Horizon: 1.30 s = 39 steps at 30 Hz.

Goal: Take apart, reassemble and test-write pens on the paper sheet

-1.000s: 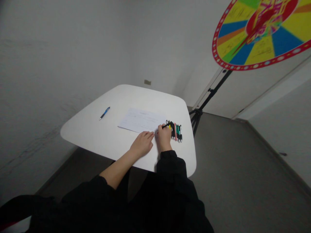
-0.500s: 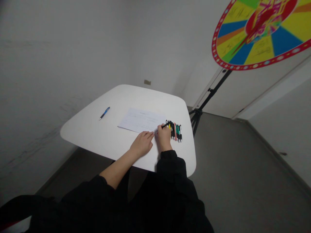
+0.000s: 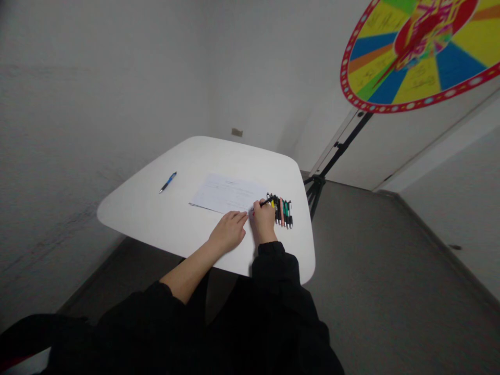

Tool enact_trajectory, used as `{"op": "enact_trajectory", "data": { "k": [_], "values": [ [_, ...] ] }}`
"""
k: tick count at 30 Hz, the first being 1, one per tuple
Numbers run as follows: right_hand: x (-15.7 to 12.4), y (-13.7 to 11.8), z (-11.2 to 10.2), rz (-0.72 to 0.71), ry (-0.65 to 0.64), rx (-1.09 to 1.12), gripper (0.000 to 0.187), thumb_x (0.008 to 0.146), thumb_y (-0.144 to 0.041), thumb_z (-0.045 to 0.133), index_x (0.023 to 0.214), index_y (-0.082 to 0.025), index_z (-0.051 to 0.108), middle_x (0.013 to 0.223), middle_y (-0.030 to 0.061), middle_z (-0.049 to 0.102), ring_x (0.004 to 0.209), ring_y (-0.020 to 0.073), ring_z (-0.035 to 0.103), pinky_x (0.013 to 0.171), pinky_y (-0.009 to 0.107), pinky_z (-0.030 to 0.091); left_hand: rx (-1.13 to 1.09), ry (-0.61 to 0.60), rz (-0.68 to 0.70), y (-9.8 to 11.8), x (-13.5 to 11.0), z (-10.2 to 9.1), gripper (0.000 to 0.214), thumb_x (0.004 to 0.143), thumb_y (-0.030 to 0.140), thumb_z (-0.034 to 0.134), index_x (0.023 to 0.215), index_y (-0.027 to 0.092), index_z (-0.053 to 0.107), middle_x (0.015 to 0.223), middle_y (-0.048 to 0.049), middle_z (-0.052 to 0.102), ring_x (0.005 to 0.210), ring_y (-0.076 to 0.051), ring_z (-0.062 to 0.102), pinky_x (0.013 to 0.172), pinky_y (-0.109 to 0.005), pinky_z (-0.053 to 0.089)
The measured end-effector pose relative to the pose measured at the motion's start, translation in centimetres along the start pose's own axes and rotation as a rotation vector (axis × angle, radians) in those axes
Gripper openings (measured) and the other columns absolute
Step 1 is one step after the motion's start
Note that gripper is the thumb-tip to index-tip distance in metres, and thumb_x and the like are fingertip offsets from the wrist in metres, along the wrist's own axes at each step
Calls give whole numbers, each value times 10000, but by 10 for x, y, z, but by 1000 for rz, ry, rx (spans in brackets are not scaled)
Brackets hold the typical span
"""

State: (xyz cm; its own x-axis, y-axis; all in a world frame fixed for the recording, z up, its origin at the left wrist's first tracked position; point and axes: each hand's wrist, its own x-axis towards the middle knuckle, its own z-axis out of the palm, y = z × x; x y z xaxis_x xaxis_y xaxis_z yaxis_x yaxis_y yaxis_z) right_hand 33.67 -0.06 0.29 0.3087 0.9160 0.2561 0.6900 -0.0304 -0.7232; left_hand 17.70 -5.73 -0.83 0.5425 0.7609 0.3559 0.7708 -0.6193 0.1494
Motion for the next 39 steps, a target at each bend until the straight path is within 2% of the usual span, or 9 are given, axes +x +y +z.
{"op": "enact_trajectory", "data": {
  "k": [6,25,39],
  "values": [
    [-1,-2,-2,7,98,-48,258,861,-262,438,658,-218,590,580,54,598,660,234,573,687,317,407,1,0,-6,0,0,1,504,948,186,497,1447,145,558,1486,-129,600,1336,-290,518,1153,-452,386],
    [-1,-4,-4,0,32,-116,312,889,-280,419,721,-174,660,574,63,601,616,217,535,634,310,341,15,4,0,1,1,-1,468,962,202,498,1412,109,582,1453,-123,623,1311,-287,529,1149,-423,391],
    [0,-3,-1,3,64,-89,287,872,-264,424,730,-175,657,599,66,596,645,227,535,665,321,357,22,-9,8,1,1,-3,468,973,205,477,1416,92,580,1464,-128,617,1312,-294,526,1148,-430,392]
  ]
}}
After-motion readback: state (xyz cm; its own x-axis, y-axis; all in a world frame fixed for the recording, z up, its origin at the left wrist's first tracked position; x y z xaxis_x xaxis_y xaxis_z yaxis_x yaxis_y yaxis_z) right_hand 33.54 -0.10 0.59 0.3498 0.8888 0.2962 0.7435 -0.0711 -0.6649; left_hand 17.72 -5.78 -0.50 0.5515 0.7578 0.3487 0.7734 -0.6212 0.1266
